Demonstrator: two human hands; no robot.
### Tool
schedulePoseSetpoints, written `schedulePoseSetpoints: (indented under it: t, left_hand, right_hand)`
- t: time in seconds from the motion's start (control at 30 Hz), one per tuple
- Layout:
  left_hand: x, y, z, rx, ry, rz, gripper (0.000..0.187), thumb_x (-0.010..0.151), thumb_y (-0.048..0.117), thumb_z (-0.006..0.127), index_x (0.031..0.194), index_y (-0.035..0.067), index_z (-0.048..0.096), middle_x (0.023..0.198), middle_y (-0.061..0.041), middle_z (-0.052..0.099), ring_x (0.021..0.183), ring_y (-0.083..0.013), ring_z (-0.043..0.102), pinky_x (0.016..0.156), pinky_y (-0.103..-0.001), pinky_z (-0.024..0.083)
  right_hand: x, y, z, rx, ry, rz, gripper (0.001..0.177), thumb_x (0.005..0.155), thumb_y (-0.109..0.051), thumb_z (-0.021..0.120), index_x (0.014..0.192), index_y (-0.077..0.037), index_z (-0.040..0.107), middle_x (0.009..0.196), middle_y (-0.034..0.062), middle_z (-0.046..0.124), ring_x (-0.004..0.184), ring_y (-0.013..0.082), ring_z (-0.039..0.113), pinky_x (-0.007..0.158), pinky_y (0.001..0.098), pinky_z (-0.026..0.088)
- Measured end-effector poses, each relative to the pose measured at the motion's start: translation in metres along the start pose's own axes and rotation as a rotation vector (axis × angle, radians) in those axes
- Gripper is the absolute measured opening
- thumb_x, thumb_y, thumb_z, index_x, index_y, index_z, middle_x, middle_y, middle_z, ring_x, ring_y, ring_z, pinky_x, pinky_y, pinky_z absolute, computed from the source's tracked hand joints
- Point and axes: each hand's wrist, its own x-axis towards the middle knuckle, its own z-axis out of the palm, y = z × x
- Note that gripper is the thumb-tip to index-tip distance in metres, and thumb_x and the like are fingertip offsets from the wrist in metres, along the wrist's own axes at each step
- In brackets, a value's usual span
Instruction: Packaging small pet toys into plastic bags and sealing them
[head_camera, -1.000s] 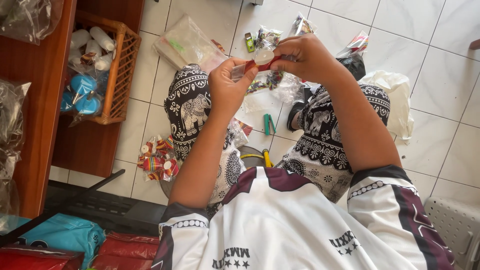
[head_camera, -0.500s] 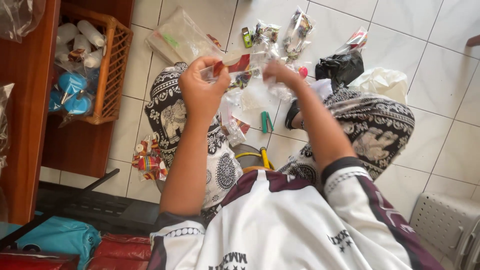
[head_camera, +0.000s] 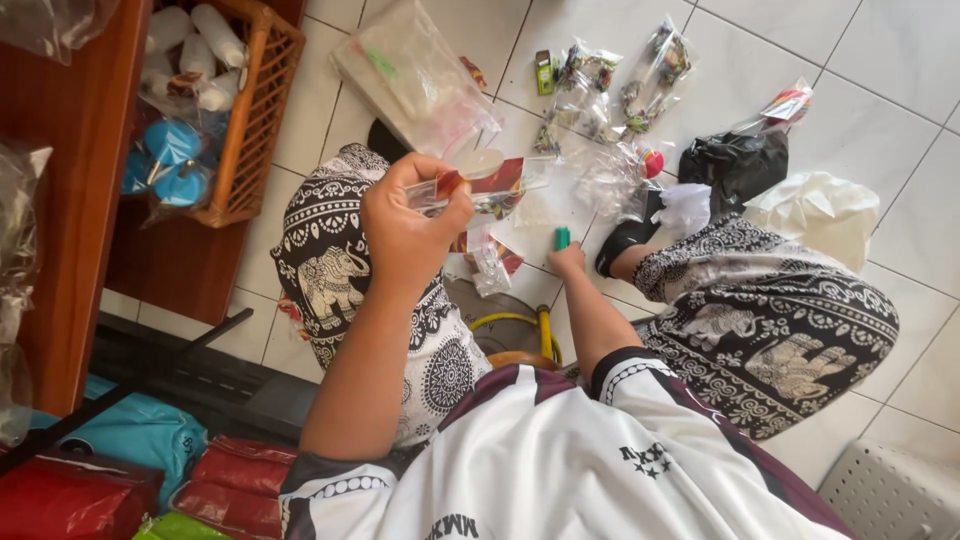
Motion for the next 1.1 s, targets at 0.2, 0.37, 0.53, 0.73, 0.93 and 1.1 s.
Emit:
schedulePoseSetpoints:
  t: [0.2,0.37,0.53,0.73,0.93,1.1]
  left_hand:
    - [-0.004,0.006,-0.002,-0.072,-0.002,0.039,0.014,0.073,0.008,0.082,0.083,0.007,0.071,0.065,-0.007,0.07,0.061,-0.0114,0.067,0.06,-0.029,0.055]
    - [-0.012,0.007,0.005,-0.064,0.002,0.098,0.013,0.072,0.009,0.081,0.082,0.01,0.073,0.064,-0.005,0.07,0.062,-0.013,0.069,0.059,-0.03,0.055]
    - [-0.019,0.024,0.012,0.106,-0.062,0.415,0.012,0.077,-0.001,0.076,0.083,0.002,0.067,0.072,-0.007,0.072,0.054,-0.0143,0.062,0.048,-0.025,0.048]
    - [-0.029,0.038,0.033,0.12,-0.1,0.519,0.012,0.076,0.003,0.076,0.085,0.005,0.067,0.077,-0.005,0.071,0.062,-0.0179,0.063,0.06,-0.031,0.051]
    - [-0.034,0.033,0.061,0.218,-0.059,0.584,0.015,0.077,0.005,0.077,0.083,0.011,0.065,0.069,0.001,0.066,0.051,-0.0124,0.047,0.046,-0.03,0.035]
    - [-0.035,0.036,0.071,0.222,-0.077,0.585,0.016,0.077,0.005,0.075,0.085,0.01,0.062,0.072,0.0,0.062,0.054,-0.0172,0.048,0.051,-0.035,0.038]
  right_hand:
    - [-0.12,-0.122,-0.084,1.073,-0.299,-0.066,0.056,0.067,-0.002,0.073,0.117,0.014,0.057,0.095,0.0232,0.055,0.079,0.0388,0.071,0.071,0.0627,0.063]
    - [-0.264,-0.223,-0.218,1.228,-0.394,-0.332,0.034,0.078,-0.024,0.068,0.101,0.001,0.059,0.081,0.0121,0.061,0.069,0.027,0.07,0.065,0.052,0.066]
    - [-0.375,-0.238,-0.342,1.48,-0.638,-1.289,0.041,0.103,-0.054,0.051,0.114,-0.015,0.056,0.097,0.0064,0.063,0.085,0.0176,0.06,0.074,0.031,0.046]
    - [-0.469,-0.231,-0.399,1.176,-0.483,-1.672,0.031,0.111,-0.044,0.058,0.132,-0.023,0.048,0.123,0.0042,0.051,0.124,0.0221,0.058,0.117,0.0453,0.05]
    - [-0.455,-0.224,-0.378,1.248,-0.084,-1.448,0.045,0.104,-0.056,0.051,0.116,-0.013,0.048,0.095,0.0079,0.057,0.088,0.0221,0.063,0.083,0.0382,0.056]
    - [-0.445,-0.224,-0.374,1.137,0.214,-1.386,0.06,0.1,-0.07,0.04,0.111,-0.012,0.047,0.086,0.0069,0.063,0.074,0.016,0.062,0.07,0.028,0.05]
